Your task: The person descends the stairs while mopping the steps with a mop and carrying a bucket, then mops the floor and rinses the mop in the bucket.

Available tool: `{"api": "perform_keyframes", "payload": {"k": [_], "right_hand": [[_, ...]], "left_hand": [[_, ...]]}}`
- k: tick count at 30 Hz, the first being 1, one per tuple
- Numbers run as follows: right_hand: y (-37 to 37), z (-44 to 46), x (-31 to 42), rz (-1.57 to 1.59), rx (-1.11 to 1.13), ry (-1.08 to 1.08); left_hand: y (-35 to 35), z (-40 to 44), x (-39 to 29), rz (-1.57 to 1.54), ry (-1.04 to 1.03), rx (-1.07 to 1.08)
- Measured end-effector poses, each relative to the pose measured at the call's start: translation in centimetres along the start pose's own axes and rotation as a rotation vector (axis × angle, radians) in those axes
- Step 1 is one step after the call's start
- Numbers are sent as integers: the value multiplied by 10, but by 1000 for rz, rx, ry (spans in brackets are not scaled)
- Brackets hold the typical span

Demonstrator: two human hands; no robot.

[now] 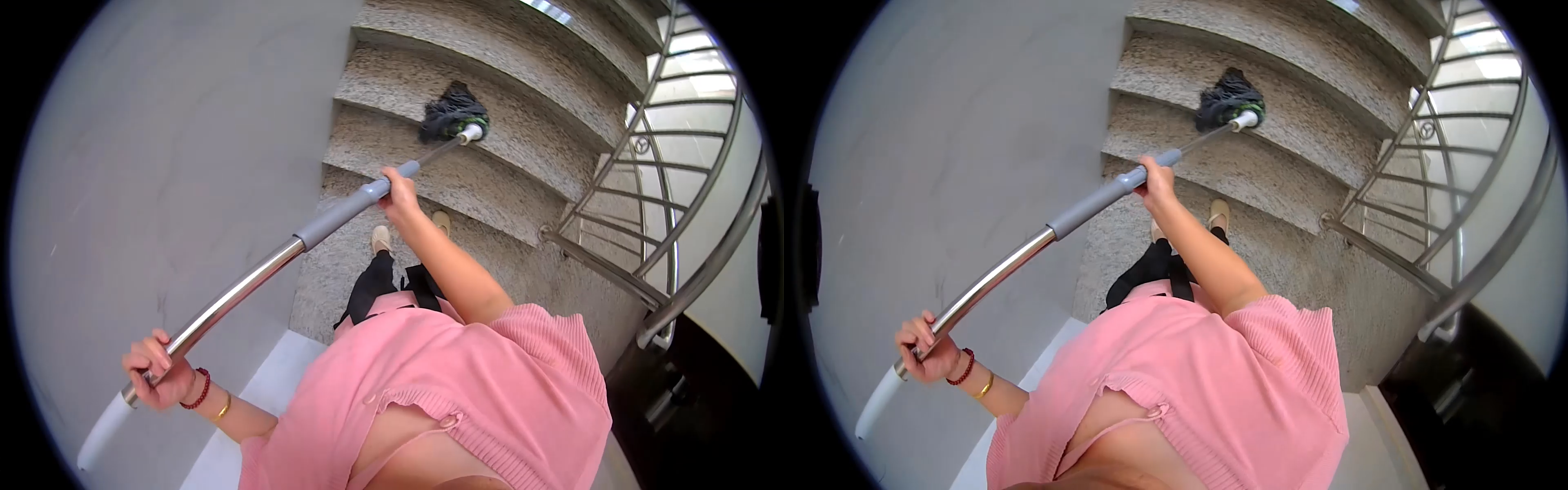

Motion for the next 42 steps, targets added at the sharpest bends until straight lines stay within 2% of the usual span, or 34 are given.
{"api": "perform_keyframes", "payload": {"k": [2,5,7,8,10,14,15,20,25,30,32,34,36,38,40,41,42], "right_hand": [[48,3,27,95,-1,65],[126,16,78,242,-153,217],[185,37,106,304,-246,270],[215,49,119,338,-293,302],[264,65,144,362,-446,272],[284,78,148,342,-476,257],[285,70,147,377,-592,284],[239,63,120,395,-453,310],[92,46,52,280,-370,177],[-51,39,-30,-11,-178,13],[-99,44,-66,-87,-93,-30],[-151,56,-106,-227,84,-117],[-195,62,-137,-286,150,-151],[-215,59,-164,-337,207,-191],[-220,58,-177,-348,204,-171],[-218,60,-183,-301,257,-205],[-216,54,-183,-291,243,-202]], "left_hand": [[-41,12,21,-141,76,119],[-107,27,79,-194,159,206],[-145,30,132,-282,316,216],[-157,26,162,-196,395,152],[-191,12,216,-278,577,163],[-204,15,204,-261,487,333],[-207,17,199,-229,434,394],[-165,25,158,-209,310,505],[-51,48,92,-107,197,402],[58,14,17,41,110,194],[93,-10,-8,200,65,49],[113,-29,-22,280,49,-26],[116,-42,-36,413,-11,-68],[119,-47,-44,489,-29,-82],[141,-49,-44,504,8,-332],[151,-62,-46,477,-3,-339],[154,-64,-50,483,-17,-230]]}}
Point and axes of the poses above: each hand's wrist, its own z-axis towards the middle knuckle, its own y-axis out of the back of the hand, x = y × z, the point moved 7 cm from there along z, towards the middle knuckle, and after that the axes turned 2 degrees about -x, right-handed, at the moved point
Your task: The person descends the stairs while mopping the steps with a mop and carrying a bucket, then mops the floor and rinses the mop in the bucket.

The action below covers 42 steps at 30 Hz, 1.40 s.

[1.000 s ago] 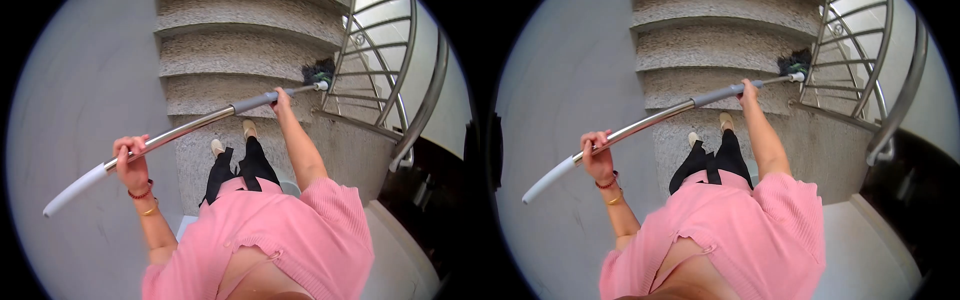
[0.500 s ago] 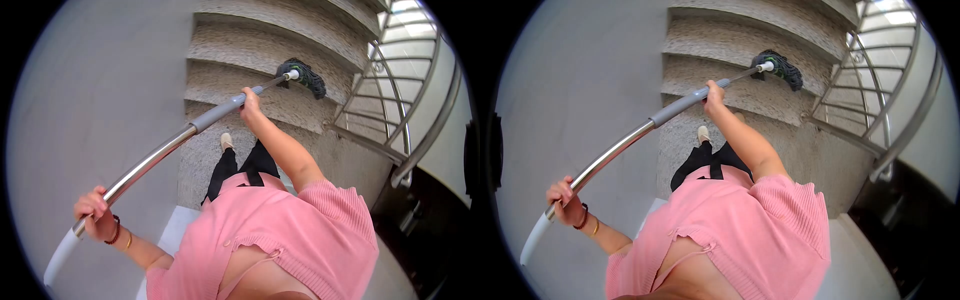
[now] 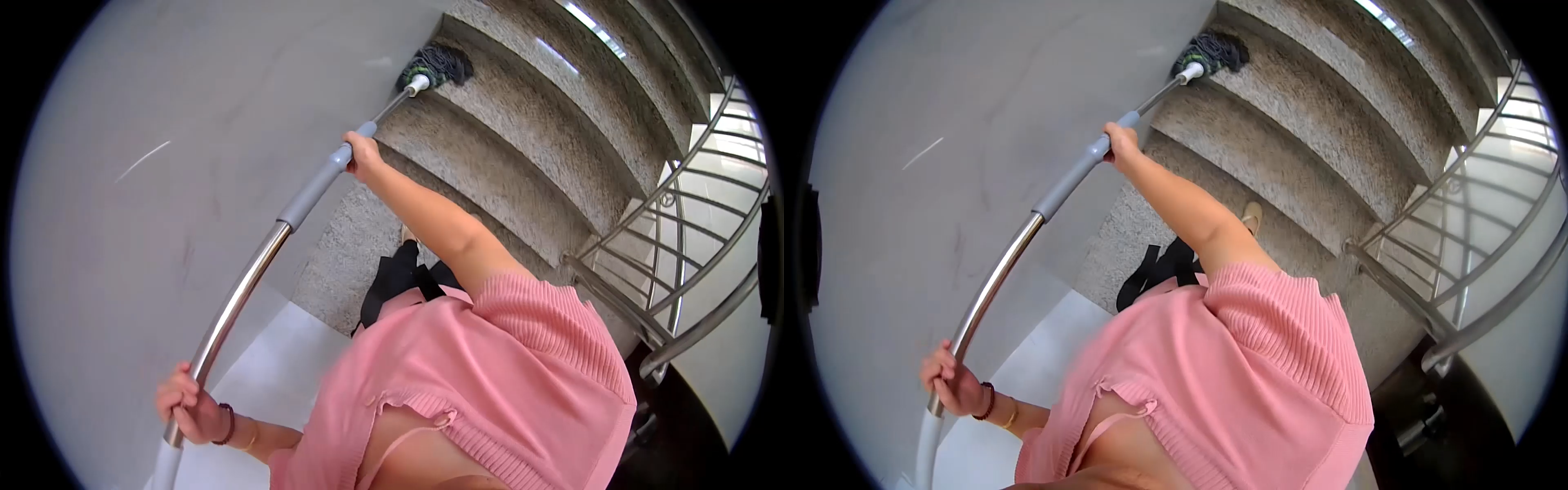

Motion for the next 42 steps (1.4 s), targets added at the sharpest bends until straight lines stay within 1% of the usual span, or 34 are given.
{"api": "perform_keyframes", "payload": {"k": [2,3,4,5,6,7,8,9,10,12,13,15,16,18,19,20,21,22,24,25,27,29,30,31,32,33,34,35,36,37,38,39,40,42], "right_hand": [[4,-22,-6,-56,-26,-38],[4,-21,-19,26,3,-42],[4,-17,-27,31,9,-57],[10,-9,-38,16,-33,-97],[17,-5,-45,-5,-79,-122],[40,46,-58,57,-120,-150],[56,76,-58,154,-73,-158],[63,85,-58,126,-32,-135],[76,86,-49,97,-115,-190],[83,111,-59,113,-85,-171],[84,102,-64,126,-99,-186],[75,100,-60,222,-147,-163],[84,97,-70,259,-183,-168],[70,114,-73,304,-59,-226],[78,110,-72,332,-89,-216],[80,106,-68,325,-130,-233],[71,103,-69,299,-165,-249],[85,96,-60,325,-183,-242],[90,89,-53,352,-105,-218],[110,82,-48,373,-123,-215],[144,72,-36,464,-174,-149],[212,43,-24,526,-171,-65],[247,29,-9,551,-166,-14],[268,18,2,579,-141,28],[318,11,12,602,-212,59],[365,0,24,629,-282,94],[369,-1,26,622,-274,122],[407,-6,29,633,-359,137],[498,-10,28,673,-386,145],[507,-16,33,667,-440,233],[544,-41,51,645,-573,280],[629,-73,56,706,-855,181],[644,-73,56,695,-919,281],[716,-114,57,829,-1143,198]], "left_hand": [[4,0,-10,-43,-22,12],[7,2,-7,-47,-15,15],[5,3,-10,-49,-25,99],[1,2,-9,-54,-32,183],[-8,4,-7,-154,-14,175],[-46,3,13,191,64,49],[-81,5,27,345,48,191],[-90,6,30,299,78,157],[-124,3,21,139,-31,371],[-112,2,36,154,58,323],[-110,-2,36,158,74,340],[-85,-5,47,-121,140,-17],[-92,0,41,-126,170,25],[-75,0,40,-513,121,-473],[-78,1,40,-525,151,-444],[-81,3,31,-504,106,-400],[-68,7,26,-485,53,-373],[-70,12,26,-495,69,-348],[-62,20,33,-477,70,-267],[-64,25,49,-469,137,-316],[-71,26,69,-515,162,-292],[-98,29,71,-635,245,-261],[-120,25,72,-643,256,-256],[-147,32,69,-697,317,-144],[-171,36,85,-763,387,-31],[-195,29,99,-801,448,-5],[-213,23,117,-830,507,12],[-239,6,147,-729,620,25],[-274,-18,171,-631,721,48],[-296,-29,175,-630,752,133],[-320,-41,178,-632,785,226],[-364,-62,173,-555,805,351],[-403,-79,166,-468,809,456],[-471,-121,151,-497,675,888]]}}
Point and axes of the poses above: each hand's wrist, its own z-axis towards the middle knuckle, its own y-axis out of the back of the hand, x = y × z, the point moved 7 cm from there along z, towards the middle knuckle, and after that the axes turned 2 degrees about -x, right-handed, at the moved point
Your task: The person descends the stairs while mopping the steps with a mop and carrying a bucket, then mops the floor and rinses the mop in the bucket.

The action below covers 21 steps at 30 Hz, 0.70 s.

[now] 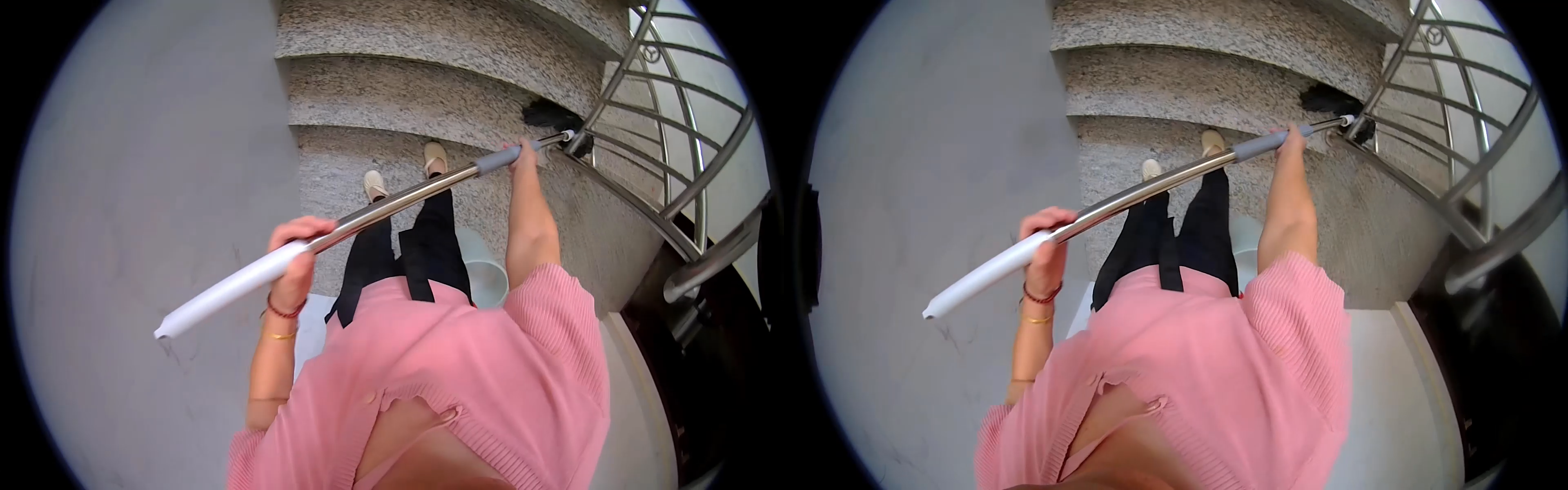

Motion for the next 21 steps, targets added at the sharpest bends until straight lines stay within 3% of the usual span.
{"api": "perform_keyframes", "payload": {"k": [3,6,7,10,12,15,18,20,21], "right_hand": [[-3,-45,12,-60,93,75],[-3,-43,-18,-1,205,-44],[-12,-28,-43,-18,286,-118],[-17,-80,-78,27,183,44],[-16,-109,-88,-154,123,105],[-26,-139,-121,-206,189,96],[-36,-210,-199,-255,265,67],[-48,-195,-293,-444,172,191],[-53,-228,-324,-515,240,145]], "left_hand": [[-15,4,-19,-39,-113,98],[15,-13,-45,-32,-159,127],[21,-19,-51,11,-135,80],[49,-48,-61,50,-117,40],[72,-71,-68,37,-126,21],[113,-105,-83,24,-159,-166],[172,-158,-128,119,-247,-312],[205,-203,-172,183,-321,-435],[219,-231,-193,214,-362,-522]]}}
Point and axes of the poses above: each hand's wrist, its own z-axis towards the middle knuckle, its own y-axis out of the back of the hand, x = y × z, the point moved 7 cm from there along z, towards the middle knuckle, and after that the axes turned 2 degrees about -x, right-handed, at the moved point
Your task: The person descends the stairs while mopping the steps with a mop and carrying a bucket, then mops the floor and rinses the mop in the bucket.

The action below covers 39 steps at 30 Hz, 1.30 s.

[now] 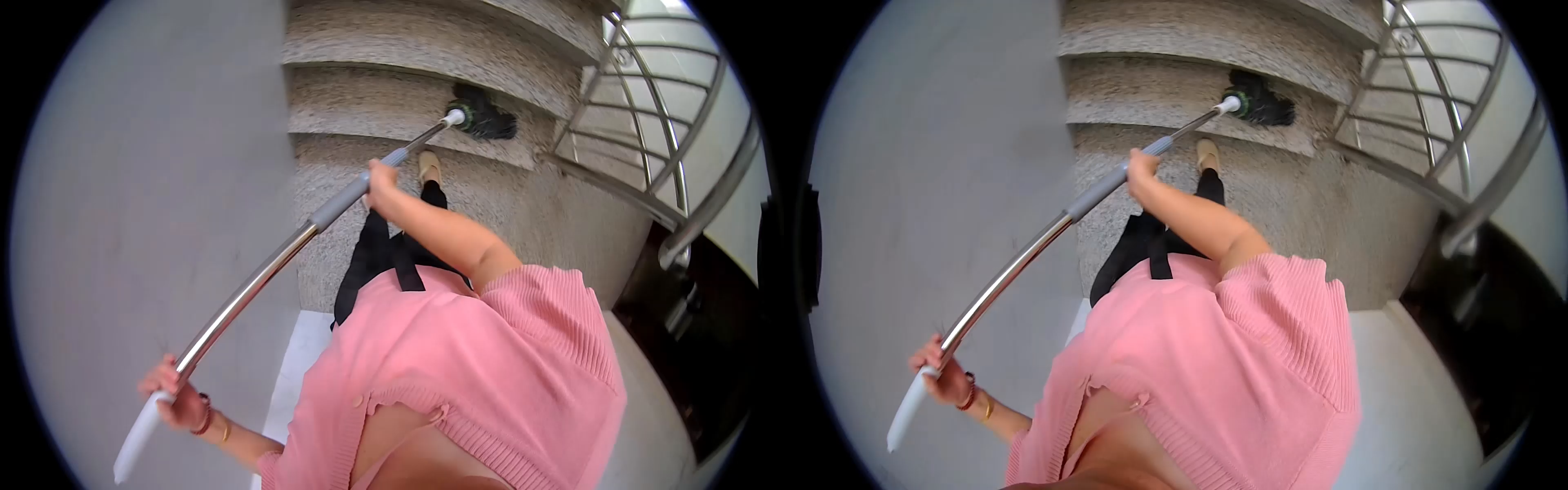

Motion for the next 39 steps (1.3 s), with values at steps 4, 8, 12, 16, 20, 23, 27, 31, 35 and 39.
{"api": "perform_keyframes", "payload": {"k": [4,8,12,16,20,23,27,31,35,39], "right_hand": [[-76,-153,-28,-106,294,-122],[-151,-220,-74,-255,572,-216],[-204,-242,-111,-285,742,-261],[-193,-259,-96,-122,783,-385],[-177,-256,-93,-32,828,-313],[-147,-247,-85,-68,784,-299],[-73,-206,-45,-22,661,-269],[4,-143,-4,169,626,-226],[96,-74,38,393,475,-162],[210,58,54,585,223,-118]], "left_hand": [[66,-46,-78,106,-93,-40],[83,-89,-102,366,-189,-142],[80,-96,-107,510,-230,-137],[80,-82,-110,489,-270,-13],[124,-71,-122,297,-308,-7],[132,-47,-121,217,-255,25],[105,-28,-95,-8,-187,72],[34,-6,-57,-118,-121,170],[-68,10,-21,-255,-52,327],[-225,-12,48,-126,85,414]]}}
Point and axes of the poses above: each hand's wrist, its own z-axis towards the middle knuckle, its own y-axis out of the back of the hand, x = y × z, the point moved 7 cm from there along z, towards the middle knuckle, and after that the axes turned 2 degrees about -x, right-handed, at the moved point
